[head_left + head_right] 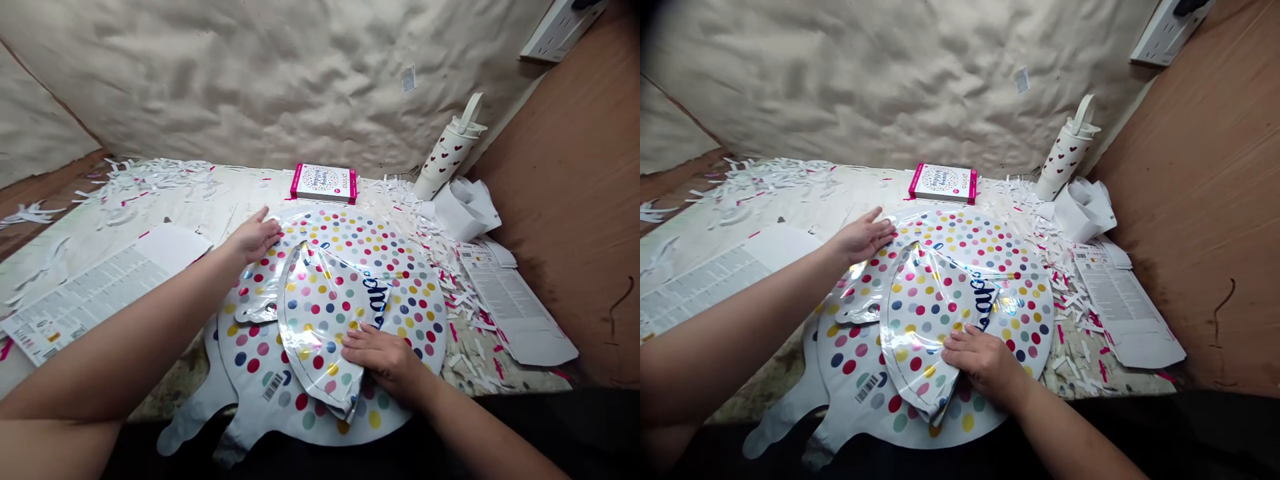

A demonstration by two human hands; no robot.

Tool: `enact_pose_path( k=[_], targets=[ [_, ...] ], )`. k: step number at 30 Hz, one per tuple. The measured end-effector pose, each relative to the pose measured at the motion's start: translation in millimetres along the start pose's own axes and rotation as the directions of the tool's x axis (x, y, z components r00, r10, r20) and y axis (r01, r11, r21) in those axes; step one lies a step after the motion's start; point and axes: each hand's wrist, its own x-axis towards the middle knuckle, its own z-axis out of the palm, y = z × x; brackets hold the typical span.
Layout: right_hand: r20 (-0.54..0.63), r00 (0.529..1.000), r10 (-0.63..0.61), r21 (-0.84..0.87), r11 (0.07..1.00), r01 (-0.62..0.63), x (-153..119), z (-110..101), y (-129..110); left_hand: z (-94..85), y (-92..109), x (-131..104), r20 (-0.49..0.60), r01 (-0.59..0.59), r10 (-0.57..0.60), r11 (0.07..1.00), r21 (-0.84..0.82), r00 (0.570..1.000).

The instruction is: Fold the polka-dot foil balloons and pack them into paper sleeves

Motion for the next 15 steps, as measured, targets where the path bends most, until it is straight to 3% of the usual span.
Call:
enact_pose_path(
  k=[2,5,9,11,15],
  targets=[
    [0.005,1.000,0.000,0.016,1.000,0.000,-0.3,0.2,0.7,-6.8,3.9,2.4,0.024,-0.078,0.077,0.994,0.082,0.997],
    [0.017,1.000,0.022,0.052,0.998,-0.023,-1.1,0.0,1.9,-3.4,7.8,-1.4,0.190,-0.159,0.120,0.966,0.203,0.974],
    [0.042,0.992,0.118,0.222,0.967,-0.125,-1.8,-5.7,3.7,9.7,6.8,-6.1,0.457,-0.299,0.151,0.915,0.271,0.876],
    [0.042,0.976,0.214,0.359,0.908,-0.214,-2.0,-10.6,4.8,11.6,4.6,-5.0,0.504,-0.295,0.136,0.922,0.251,0.853],
    [0.025,0.924,0.382,0.556,0.762,-0.330,-3.6,-17.5,8.9,1.4,2.6,-1.1,0.515,-0.219,0.088,0.955,0.199,0.852]
  ],
)
